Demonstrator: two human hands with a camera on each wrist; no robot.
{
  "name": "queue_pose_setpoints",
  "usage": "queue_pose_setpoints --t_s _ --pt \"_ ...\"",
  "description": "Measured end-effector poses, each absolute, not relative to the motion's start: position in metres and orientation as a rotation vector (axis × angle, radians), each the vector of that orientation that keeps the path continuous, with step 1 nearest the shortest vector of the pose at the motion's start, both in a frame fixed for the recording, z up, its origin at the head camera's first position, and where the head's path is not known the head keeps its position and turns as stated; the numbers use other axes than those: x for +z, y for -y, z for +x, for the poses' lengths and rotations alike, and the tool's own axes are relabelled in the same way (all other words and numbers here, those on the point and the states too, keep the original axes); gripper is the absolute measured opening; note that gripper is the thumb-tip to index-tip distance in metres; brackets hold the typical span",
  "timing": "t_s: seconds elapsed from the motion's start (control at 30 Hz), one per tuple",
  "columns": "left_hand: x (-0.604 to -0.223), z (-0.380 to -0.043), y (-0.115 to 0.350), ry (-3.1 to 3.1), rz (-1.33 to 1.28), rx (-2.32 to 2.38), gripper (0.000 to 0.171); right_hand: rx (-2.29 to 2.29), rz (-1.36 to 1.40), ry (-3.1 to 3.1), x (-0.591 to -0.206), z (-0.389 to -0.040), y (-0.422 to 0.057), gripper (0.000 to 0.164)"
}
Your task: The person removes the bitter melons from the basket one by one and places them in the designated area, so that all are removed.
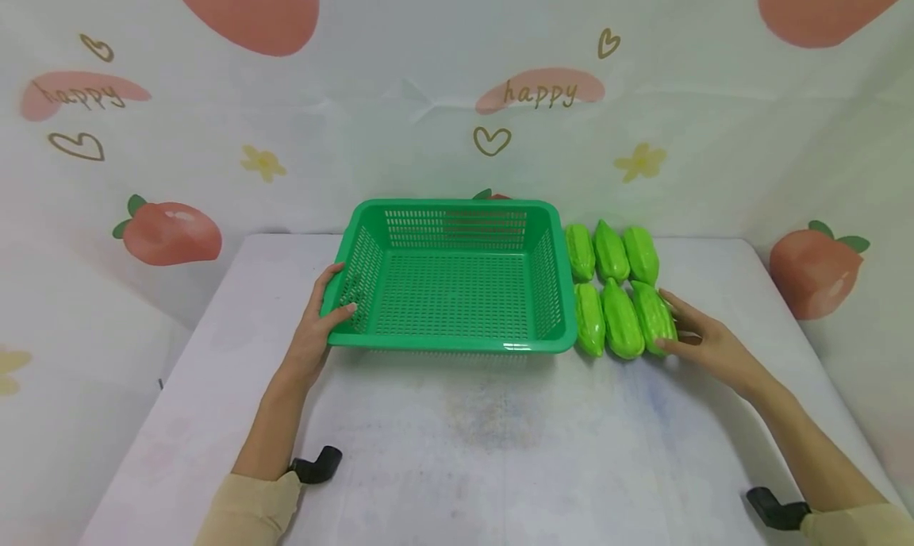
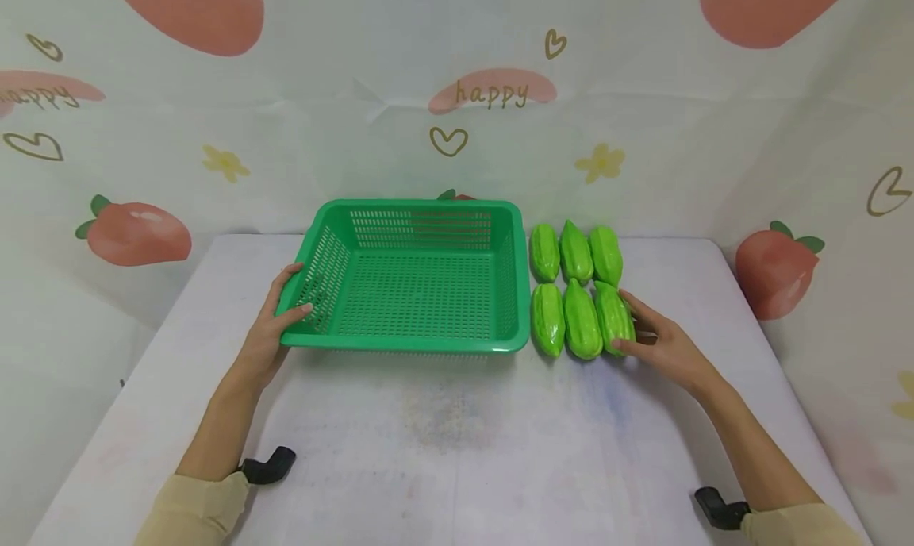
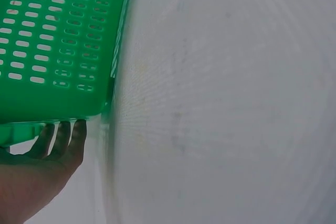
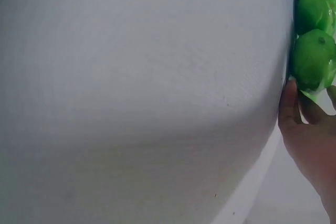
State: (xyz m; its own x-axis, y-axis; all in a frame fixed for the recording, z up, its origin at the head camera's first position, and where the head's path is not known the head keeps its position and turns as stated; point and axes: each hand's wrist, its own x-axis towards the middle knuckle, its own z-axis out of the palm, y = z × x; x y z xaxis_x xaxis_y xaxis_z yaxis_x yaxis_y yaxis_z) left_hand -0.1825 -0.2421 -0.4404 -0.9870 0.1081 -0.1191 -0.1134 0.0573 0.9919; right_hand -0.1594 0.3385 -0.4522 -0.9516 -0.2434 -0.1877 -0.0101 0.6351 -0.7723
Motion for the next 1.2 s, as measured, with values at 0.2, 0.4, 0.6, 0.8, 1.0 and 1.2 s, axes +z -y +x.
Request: queue_pose_setpoints --t_s 0.2,0.4,0.6,0.8,1.0,1.2 --pt "-0.441 -0.186 0.242 -2.174 0.008 2.039 0.068 -1.242 -0.235 -2.6 -0.454 -0.16 -0.338 0.081" --pt "-0.443 -0.188 0.244 -2.203 0.009 2.015 0.066 -1.256 -0.258 -2.64 -0.455 -0.161 -0.337 0.078" --pt "-0.441 -0.189 0.249 -2.327 0.035 1.917 0.063 -1.257 -0.218 -2.672 -0.452 -0.16 -0.336 0.075" --pt "-0.435 -0.19 0.255 -2.462 0.033 1.733 0.067 -1.244 -0.196 -2.715 -0.444 -0.162 -0.333 0.073" --pt "-0.425 -0.189 0.259 -2.475 0.029 1.635 0.072 -1.177 -0.218 -2.769 -0.436 -0.163 -0.327 0.072" --pt "-0.419 -0.187 0.264 -2.504 0.088 1.547 0.069 -1.104 -0.244 -2.814 -0.428 -0.165 -0.321 0.076"
